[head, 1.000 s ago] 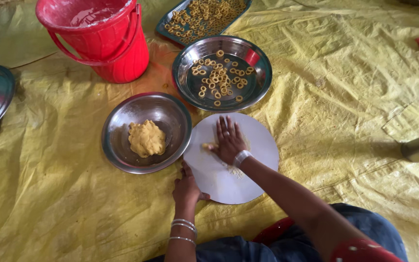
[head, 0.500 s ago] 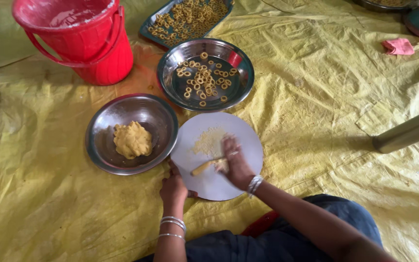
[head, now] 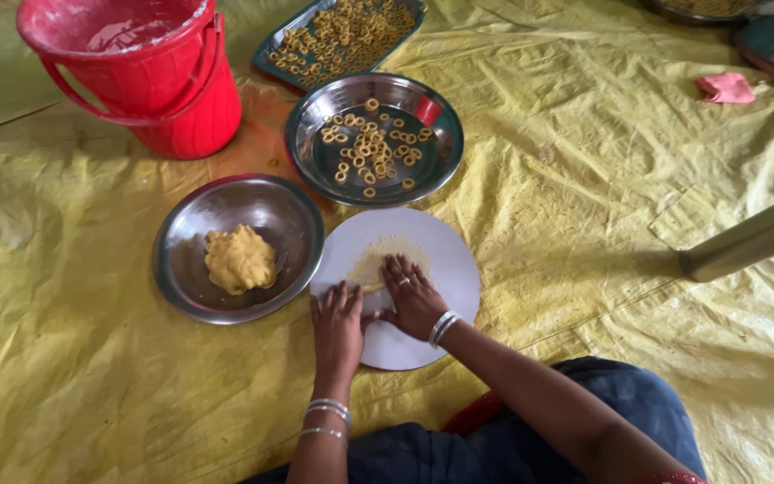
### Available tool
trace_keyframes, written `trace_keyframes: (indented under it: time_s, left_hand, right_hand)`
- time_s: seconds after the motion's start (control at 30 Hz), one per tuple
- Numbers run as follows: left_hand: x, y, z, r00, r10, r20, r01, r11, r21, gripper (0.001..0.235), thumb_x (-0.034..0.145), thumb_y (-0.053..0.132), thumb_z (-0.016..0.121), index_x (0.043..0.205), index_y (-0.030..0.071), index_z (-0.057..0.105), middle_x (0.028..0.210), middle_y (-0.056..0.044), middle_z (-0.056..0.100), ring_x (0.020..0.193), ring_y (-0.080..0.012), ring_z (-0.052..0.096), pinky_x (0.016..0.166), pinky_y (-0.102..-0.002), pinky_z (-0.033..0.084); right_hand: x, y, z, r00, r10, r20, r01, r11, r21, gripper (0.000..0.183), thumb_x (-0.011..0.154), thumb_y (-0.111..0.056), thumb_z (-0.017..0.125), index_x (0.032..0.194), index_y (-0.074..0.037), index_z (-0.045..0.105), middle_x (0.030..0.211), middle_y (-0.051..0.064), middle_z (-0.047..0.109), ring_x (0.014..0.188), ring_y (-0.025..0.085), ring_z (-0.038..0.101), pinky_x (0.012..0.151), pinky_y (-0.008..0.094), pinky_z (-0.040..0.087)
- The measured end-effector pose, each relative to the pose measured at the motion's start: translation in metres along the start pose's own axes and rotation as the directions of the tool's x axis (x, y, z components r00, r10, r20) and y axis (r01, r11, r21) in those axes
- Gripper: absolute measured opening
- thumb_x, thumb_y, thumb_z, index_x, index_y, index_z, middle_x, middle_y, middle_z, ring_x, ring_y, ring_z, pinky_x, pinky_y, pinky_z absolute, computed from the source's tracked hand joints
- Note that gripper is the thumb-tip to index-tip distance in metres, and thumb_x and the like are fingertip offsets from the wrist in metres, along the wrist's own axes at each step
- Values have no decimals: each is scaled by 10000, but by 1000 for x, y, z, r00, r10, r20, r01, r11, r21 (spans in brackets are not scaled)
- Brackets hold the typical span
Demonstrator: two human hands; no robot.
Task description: The person sits on a yellow tarp and shapes small pieces of yellow dough into rings by hand. They roll the dough into thin strips, form them into circles, and place the finished rings into a metal bowl. The process is repeated continuously throughout the clip.
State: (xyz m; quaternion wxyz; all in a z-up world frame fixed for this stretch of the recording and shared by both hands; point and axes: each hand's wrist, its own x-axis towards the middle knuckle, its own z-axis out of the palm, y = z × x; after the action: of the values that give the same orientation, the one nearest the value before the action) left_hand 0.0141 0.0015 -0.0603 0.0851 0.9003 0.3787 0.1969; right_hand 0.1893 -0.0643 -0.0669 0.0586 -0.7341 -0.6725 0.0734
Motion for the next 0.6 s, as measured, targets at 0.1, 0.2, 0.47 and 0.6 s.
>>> trace_keyframes:
  time_s: [0.1, 0.2, 0.47, 0.6]
  left_hand:
    - [-4, -8, 6, 998, -10, -62, 10, 1000, -4, 429, 876, 15, 649, 1296, 93, 690, 1292, -116, 669, 1189, -287, 602, 1058, -448, 482]
    - [-2, -8, 8, 997, -61, -37, 58, 995, -75, 311, 900, 26, 665, 1199, 74, 736, 1142, -110, 692, 1037, -271, 656, 933, -412, 541]
    - [6, -9, -10, 970, -239, 45, 241, 970, -32, 190, 917, 108, 671, 1086, 71, 750, 1023, -127, 682, 978, -274, 670, 898, -400, 564]
    - [5, -9, -1, 951, -302, 65, 308, 916, -256, 271, 1029, 99, 539, 1265, 60, 668, 1194, -128, 680, 1070, -276, 649, 953, -388, 549]
  right_hand:
    - [0, -2, -7, 999, -6, 50, 7, 1000, -19, 1012, 938, -692, 489, 1555, 56, 198, 1665, 249, 146, 1557, 373, 79, 1248, 483, 118]
    - [-34, -12, -11, 993, -2, 114, 11, 997, -81, 1064, 906, -723, 483, 1562, 50, 162, 1663, 238, 140, 1550, 362, 86, 1239, 493, 116]
    - [-34, -22, -9, 983, 103, 149, -82, 986, -142, 1094, 888, -764, 454, 1579, 17, 125, 1672, 221, 98, 1544, 366, 82, 1223, 528, 95]
    - [16, 2, -6, 994, 105, 23, -102, 987, -127, 1077, 900, -763, 446, 1591, 11, 158, 1684, 210, 112, 1558, 377, 92, 1236, 528, 108]
